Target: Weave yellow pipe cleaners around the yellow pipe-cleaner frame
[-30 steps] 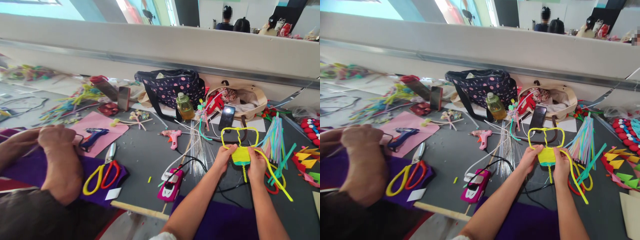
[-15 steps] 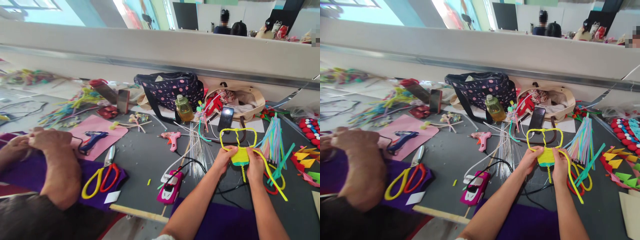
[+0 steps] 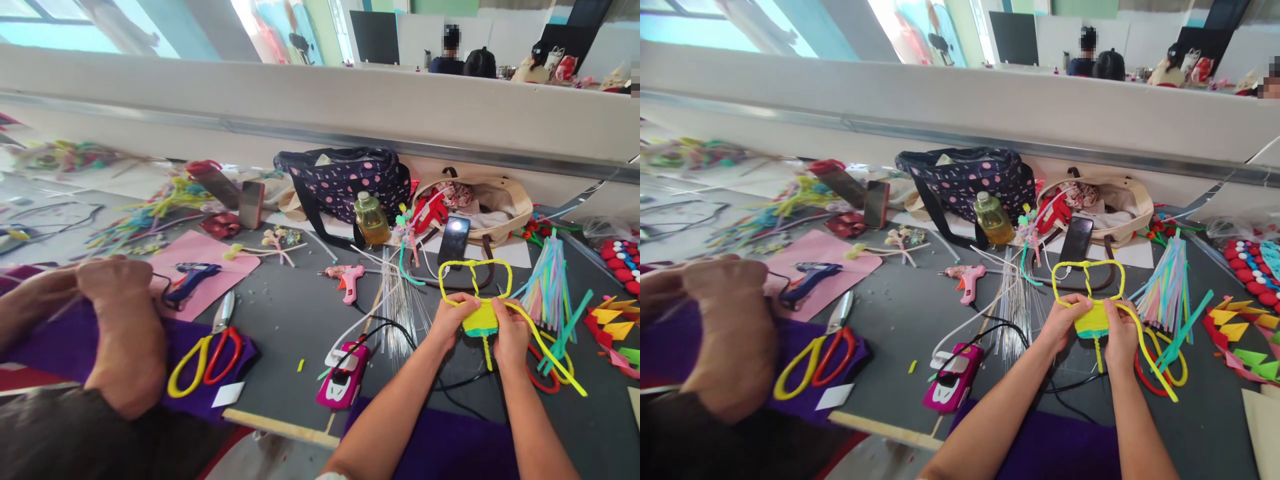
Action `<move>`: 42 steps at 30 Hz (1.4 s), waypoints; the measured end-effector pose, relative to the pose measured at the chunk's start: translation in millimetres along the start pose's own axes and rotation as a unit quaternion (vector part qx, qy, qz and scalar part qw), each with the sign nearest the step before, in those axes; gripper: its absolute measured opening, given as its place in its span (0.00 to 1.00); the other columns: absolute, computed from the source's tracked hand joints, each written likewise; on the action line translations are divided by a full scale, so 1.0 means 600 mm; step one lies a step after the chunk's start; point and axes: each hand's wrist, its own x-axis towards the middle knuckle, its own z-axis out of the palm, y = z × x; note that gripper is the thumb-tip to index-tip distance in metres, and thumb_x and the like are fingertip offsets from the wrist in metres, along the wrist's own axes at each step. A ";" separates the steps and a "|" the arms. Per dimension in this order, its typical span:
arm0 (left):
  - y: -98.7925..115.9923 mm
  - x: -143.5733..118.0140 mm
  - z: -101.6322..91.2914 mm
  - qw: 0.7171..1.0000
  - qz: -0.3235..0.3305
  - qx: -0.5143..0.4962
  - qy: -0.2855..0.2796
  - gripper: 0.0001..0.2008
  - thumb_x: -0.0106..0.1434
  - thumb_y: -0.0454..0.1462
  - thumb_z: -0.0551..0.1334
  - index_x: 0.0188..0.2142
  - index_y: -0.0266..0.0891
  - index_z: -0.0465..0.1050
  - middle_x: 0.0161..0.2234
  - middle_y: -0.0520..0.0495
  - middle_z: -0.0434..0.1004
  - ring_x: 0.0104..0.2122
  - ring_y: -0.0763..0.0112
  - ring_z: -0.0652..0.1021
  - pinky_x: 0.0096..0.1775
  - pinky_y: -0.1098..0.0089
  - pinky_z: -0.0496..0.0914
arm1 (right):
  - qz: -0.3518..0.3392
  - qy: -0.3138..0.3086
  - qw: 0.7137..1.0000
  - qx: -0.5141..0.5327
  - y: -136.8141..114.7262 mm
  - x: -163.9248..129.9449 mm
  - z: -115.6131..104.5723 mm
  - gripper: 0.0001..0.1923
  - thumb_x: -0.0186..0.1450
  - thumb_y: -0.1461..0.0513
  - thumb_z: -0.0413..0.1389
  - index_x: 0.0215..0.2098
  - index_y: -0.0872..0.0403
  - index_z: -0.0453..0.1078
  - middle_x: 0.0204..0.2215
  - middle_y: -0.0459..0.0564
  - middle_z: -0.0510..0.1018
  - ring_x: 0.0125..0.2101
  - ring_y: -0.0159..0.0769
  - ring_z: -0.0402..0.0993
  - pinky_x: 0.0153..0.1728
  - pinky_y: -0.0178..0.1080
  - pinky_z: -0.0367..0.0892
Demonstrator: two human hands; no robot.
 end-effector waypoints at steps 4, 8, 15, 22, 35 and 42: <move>0.006 -0.003 0.001 1.000 0.016 0.002 0.016 0.17 0.37 0.43 0.76 0.21 0.33 0.76 0.19 0.48 0.74 0.20 0.74 0.71 0.27 0.72 0.63 | 0.034 -0.022 0.999 0.029 0.002 0.000 0.003 0.16 0.52 0.54 0.66 0.29 0.54 0.68 0.24 0.44 0.75 0.26 0.33 0.72 0.29 0.36 0.68; 0.012 -0.004 -0.001 1.000 0.027 0.002 0.013 0.16 0.38 0.42 0.76 0.21 0.34 0.76 0.19 0.49 0.73 0.20 0.74 0.71 0.27 0.71 0.63 | 0.065 -0.044 0.996 0.045 0.008 0.002 0.003 0.17 0.51 0.54 0.66 0.32 0.55 0.69 0.27 0.45 0.77 0.27 0.35 0.73 0.30 0.38 0.70; 0.008 -0.001 -0.002 0.999 0.039 0.021 0.020 0.15 0.39 0.43 0.75 0.21 0.34 0.76 0.20 0.49 0.73 0.22 0.73 0.70 0.29 0.71 0.63 | 0.089 -0.035 0.994 0.052 0.019 0.005 -0.002 0.15 0.51 0.54 0.67 0.29 0.56 0.72 0.25 0.44 0.77 0.25 0.35 0.74 0.30 0.38 0.70; 0.002 0.000 0.000 0.998 0.045 0.044 0.005 0.16 0.40 0.43 0.74 0.23 0.34 0.77 0.22 0.48 0.74 0.23 0.74 0.70 0.28 0.72 0.62 | 0.080 0.006 0.995 0.057 0.014 0.006 -0.001 0.16 0.50 0.54 0.68 0.29 0.56 0.73 0.24 0.45 0.79 0.25 0.35 0.75 0.30 0.39 0.71; -0.004 0.005 0.000 0.999 0.042 0.024 -0.010 0.16 0.40 0.43 0.74 0.24 0.34 0.76 0.23 0.48 0.74 0.23 0.74 0.71 0.29 0.73 0.63 | 0.049 0.017 0.997 0.059 0.011 0.005 0.000 0.16 0.49 0.54 0.68 0.27 0.57 0.73 0.24 0.45 0.78 0.24 0.33 0.74 0.30 0.37 0.71; 0.000 0.000 0.003 0.998 0.058 0.026 0.013 0.12 0.40 0.39 0.72 0.21 0.34 0.75 0.22 0.48 0.74 0.22 0.74 0.71 0.28 0.72 0.63 | 0.055 -0.005 0.997 0.058 0.013 0.004 0.001 0.17 0.48 0.53 0.68 0.28 0.56 0.73 0.25 0.45 0.78 0.25 0.33 0.73 0.30 0.37 0.71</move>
